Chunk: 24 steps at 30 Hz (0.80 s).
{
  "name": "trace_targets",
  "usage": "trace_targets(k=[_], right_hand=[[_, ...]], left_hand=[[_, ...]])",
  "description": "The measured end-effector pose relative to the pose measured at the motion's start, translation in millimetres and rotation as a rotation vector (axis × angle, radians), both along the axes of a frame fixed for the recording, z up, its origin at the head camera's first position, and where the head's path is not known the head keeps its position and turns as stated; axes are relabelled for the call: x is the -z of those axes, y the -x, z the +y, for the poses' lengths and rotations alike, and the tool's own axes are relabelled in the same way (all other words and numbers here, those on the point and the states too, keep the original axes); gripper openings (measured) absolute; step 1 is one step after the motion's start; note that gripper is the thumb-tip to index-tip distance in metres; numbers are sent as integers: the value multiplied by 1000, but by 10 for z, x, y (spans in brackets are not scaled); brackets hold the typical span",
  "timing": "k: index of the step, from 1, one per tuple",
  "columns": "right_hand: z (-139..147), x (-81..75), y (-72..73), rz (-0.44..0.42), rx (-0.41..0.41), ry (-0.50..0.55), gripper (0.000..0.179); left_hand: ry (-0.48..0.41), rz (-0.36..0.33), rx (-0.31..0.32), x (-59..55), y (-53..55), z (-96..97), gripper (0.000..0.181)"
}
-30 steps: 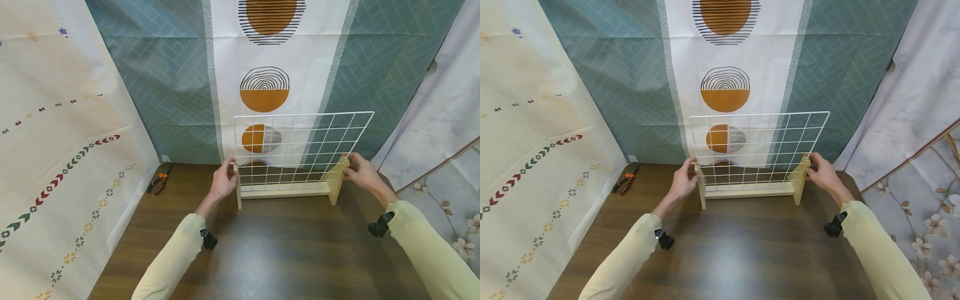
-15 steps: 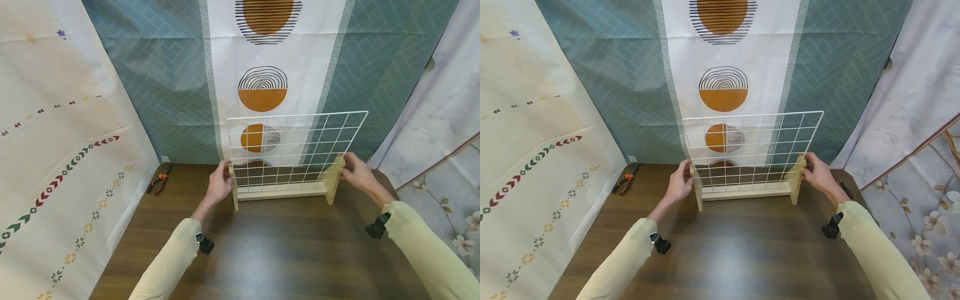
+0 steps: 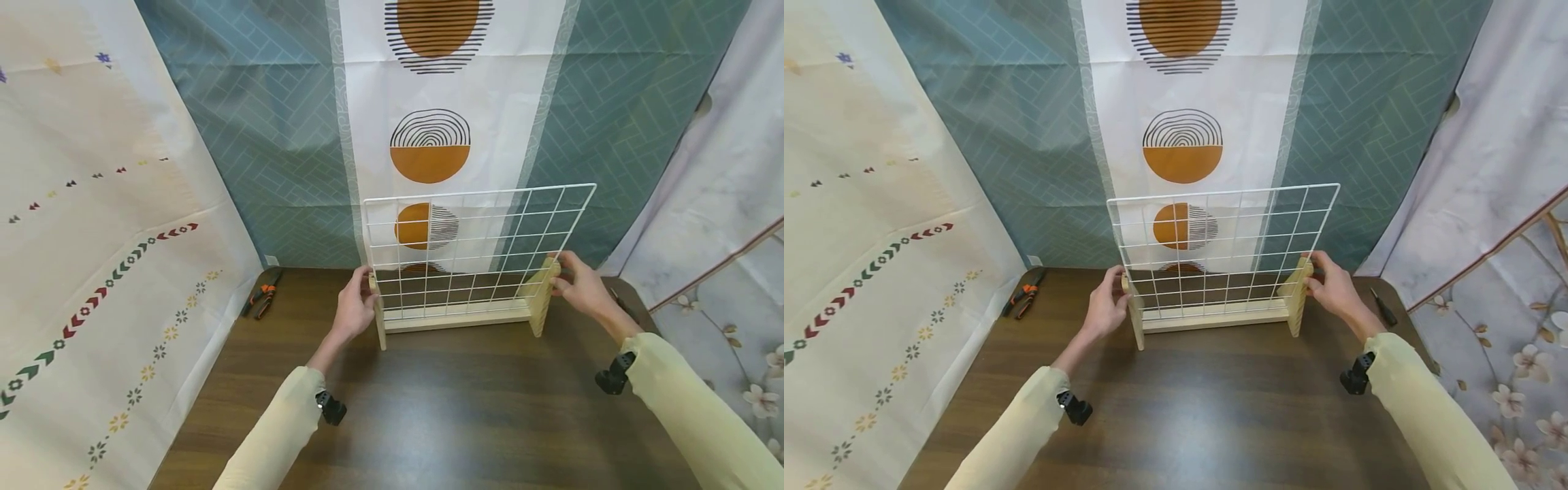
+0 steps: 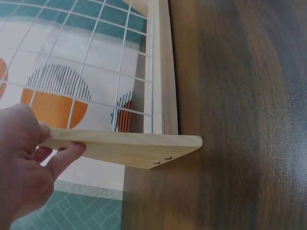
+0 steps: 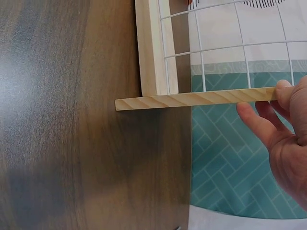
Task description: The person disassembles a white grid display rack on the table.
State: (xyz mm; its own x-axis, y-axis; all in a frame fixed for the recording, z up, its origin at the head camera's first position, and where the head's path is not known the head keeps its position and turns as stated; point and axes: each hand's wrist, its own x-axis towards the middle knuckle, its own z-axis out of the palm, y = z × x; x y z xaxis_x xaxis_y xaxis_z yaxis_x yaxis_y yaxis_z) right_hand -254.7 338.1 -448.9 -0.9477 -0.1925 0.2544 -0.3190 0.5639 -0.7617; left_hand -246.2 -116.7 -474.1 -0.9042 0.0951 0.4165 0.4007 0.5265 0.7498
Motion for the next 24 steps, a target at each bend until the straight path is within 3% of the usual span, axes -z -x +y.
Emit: trace_targets(k=[5,12,24], right_hand=[[-34,3,-34,-23,1,-18,51],[-85,12,-50,7,-8,-27,49],[-168,-10,-29,14,-20,-32,49]], left_hand=[[-8,13,-6,24,-55,-25,55],[5,22,-30,57,-123,-59,54],[1,20,-42,57,-156,-160,55]])
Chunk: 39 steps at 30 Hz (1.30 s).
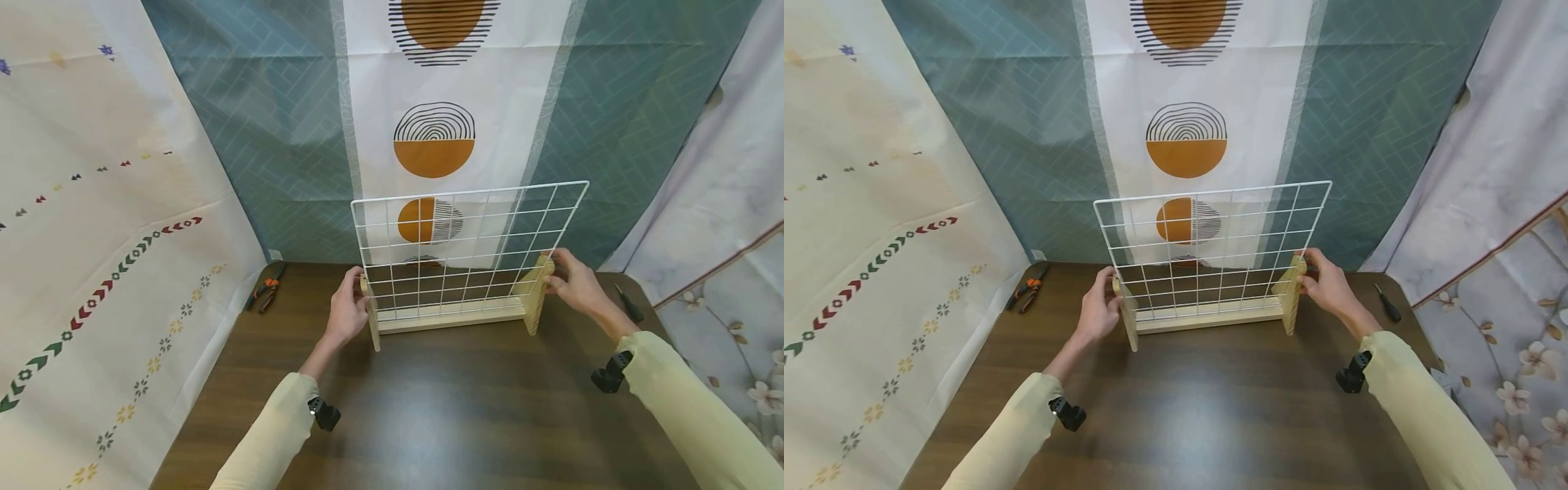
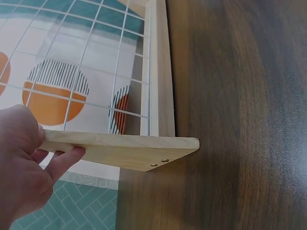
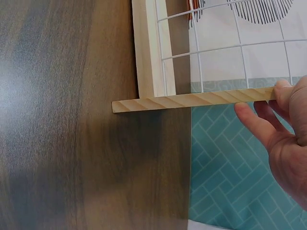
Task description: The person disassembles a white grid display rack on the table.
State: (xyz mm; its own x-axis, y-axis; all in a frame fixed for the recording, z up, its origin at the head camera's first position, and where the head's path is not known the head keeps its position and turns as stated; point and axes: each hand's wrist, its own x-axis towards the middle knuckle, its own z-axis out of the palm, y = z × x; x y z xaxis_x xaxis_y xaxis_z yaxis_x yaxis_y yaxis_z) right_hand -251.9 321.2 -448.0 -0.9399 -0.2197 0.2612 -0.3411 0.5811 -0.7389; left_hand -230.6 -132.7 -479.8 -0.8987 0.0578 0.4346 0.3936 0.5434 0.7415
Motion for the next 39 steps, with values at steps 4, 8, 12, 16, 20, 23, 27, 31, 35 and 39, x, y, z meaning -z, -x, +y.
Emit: trace_targets(k=[4,8,12,16,20,23,27,31,35,39], right_hand=[[-15,-5,4,-14,-1,-15,49],[-40,-20,5,-43,-3,-22,50],[-48,-24,1,-63,-10,-23,49],[-66,-33,1,-66,-21,-24,49],[-99,-46,3,-68,-19,-31,49],[-120,-46,7,-69,-16,-29,49],[-133,-33,11,-67,-20,-19,49],[-143,-22,14,-68,-23,-16,49],[-169,-25,16,-77,-29,-15,49],[-202,-35,17,-81,-34,-12,49]], left_hand=[[3,9,0,1,-24,-33,56],[-3,8,2,1,-44,-57,56],[-8,-7,2,6,-60,-76,57],[-7,-9,-7,11,-73,-101,57],[-14,-14,-10,8,-89,-127,58],[-14,-20,-14,11,-98,-145,57],[-12,-12,-17,13,-105,-163,56],[-29,-26,-14,1,-125,-178,57],[-38,-30,-12,-7,-153,-203,58],[-43,-20,-10,-5,-183,-233,57]])
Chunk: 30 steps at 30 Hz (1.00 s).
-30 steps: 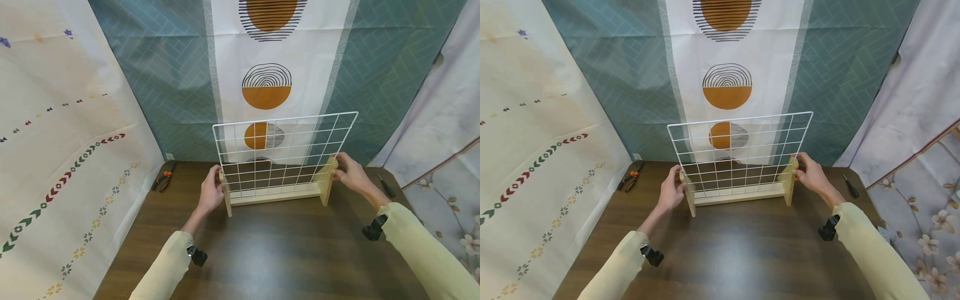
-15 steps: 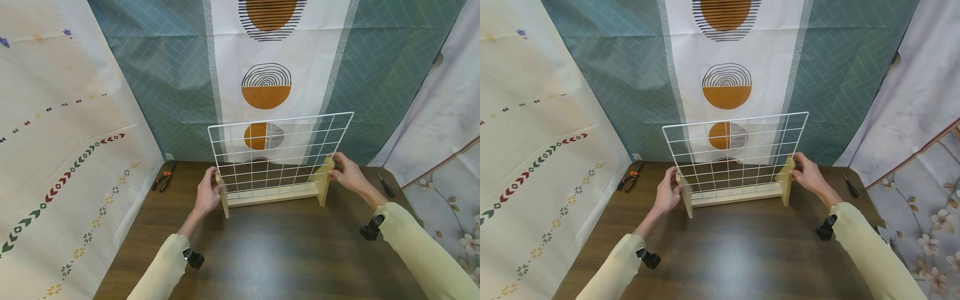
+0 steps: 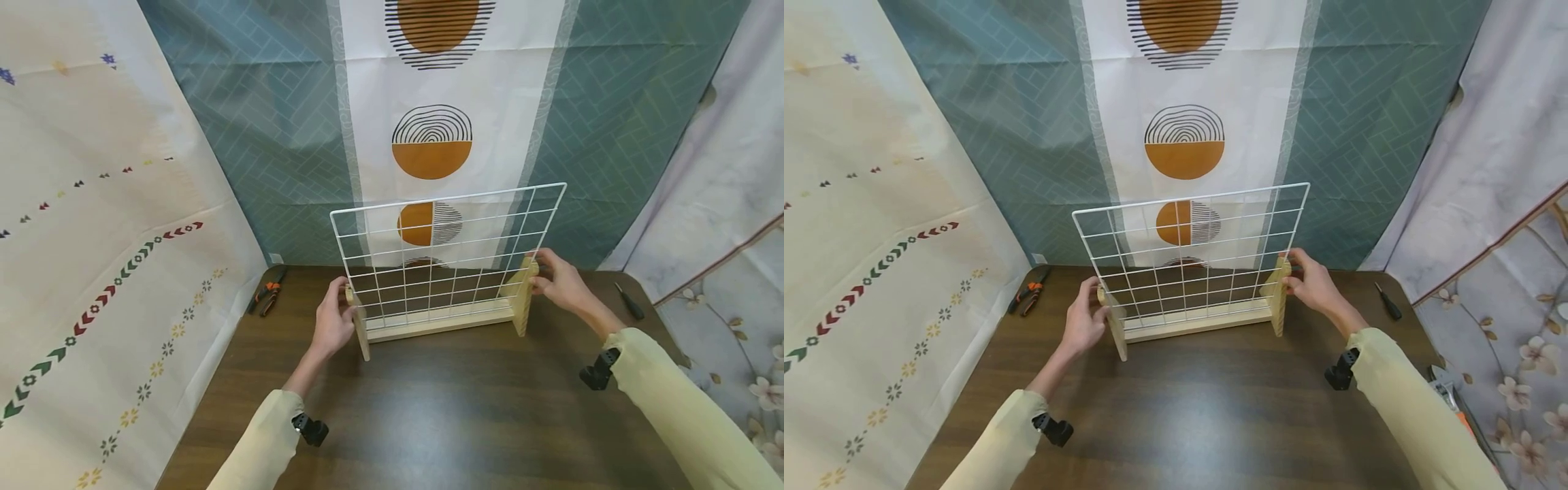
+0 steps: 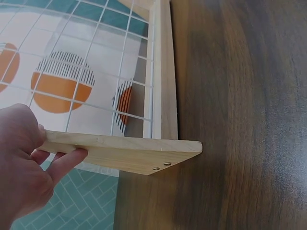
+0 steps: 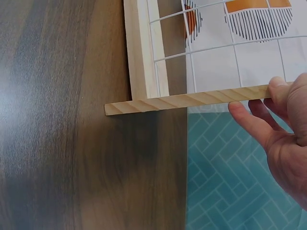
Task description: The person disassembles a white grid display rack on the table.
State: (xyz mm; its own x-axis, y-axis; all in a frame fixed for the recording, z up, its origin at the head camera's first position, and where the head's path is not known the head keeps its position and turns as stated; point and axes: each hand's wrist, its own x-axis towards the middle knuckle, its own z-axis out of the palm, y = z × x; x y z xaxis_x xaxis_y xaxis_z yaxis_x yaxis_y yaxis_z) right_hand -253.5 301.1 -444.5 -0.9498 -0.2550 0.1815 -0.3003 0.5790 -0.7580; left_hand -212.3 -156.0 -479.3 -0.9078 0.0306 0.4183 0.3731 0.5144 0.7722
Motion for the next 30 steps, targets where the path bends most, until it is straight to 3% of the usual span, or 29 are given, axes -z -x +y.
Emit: trace_targets(k=[30], right_hand=[[-233,3,79,-28,-25,-5,48]], left_hand=[[11,42,-53,3,-181,-206,58]])
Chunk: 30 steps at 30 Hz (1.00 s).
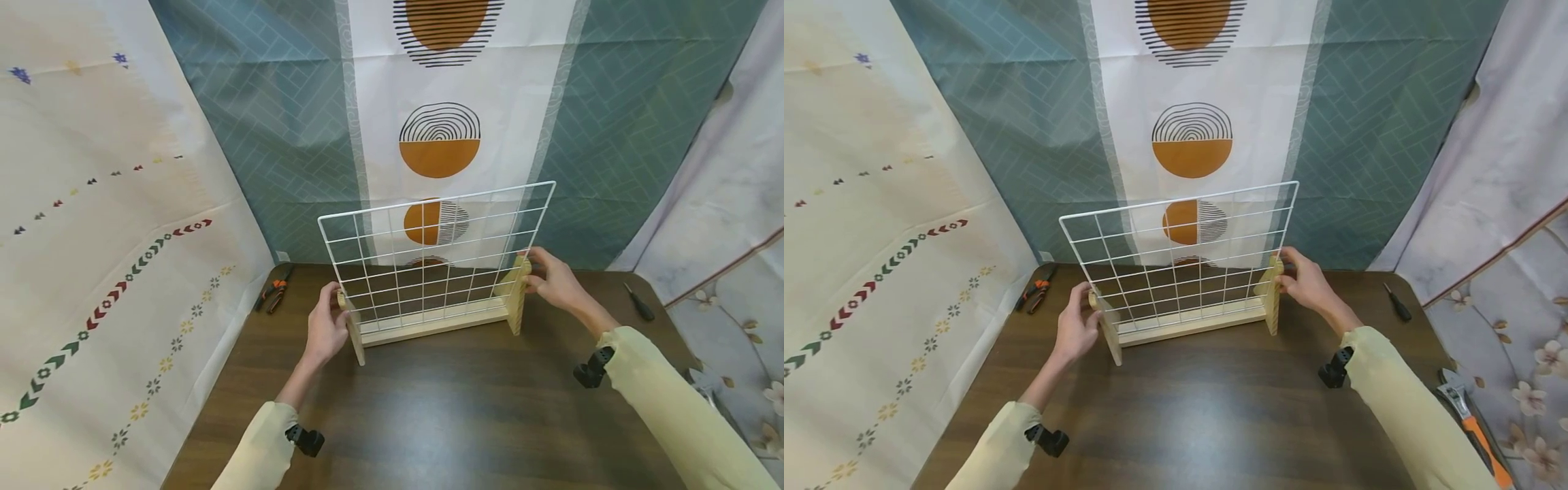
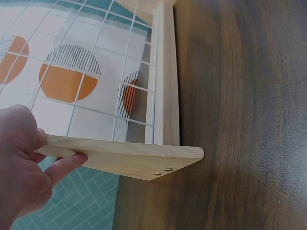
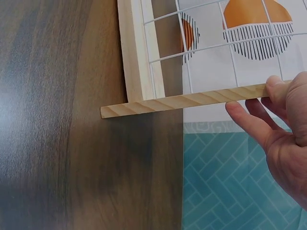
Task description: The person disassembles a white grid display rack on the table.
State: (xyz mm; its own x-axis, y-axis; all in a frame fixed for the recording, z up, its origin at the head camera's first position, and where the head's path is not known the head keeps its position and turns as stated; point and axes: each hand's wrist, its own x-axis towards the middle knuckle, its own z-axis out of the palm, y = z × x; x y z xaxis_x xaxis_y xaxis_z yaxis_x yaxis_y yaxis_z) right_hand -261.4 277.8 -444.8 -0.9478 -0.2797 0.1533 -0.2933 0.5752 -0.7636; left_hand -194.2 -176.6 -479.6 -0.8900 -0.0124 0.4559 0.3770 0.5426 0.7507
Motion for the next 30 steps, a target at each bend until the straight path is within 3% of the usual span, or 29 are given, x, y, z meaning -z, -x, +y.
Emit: trace_targets(k=[20,30], right_hand=[[-111,4,44,21,-35,-7,47],[-220,11,75,34,-52,-14,47]], left_hand=[[15,55,-46,-5,-98,-104,58],[17,42,-80,16,-180,-172,57]])
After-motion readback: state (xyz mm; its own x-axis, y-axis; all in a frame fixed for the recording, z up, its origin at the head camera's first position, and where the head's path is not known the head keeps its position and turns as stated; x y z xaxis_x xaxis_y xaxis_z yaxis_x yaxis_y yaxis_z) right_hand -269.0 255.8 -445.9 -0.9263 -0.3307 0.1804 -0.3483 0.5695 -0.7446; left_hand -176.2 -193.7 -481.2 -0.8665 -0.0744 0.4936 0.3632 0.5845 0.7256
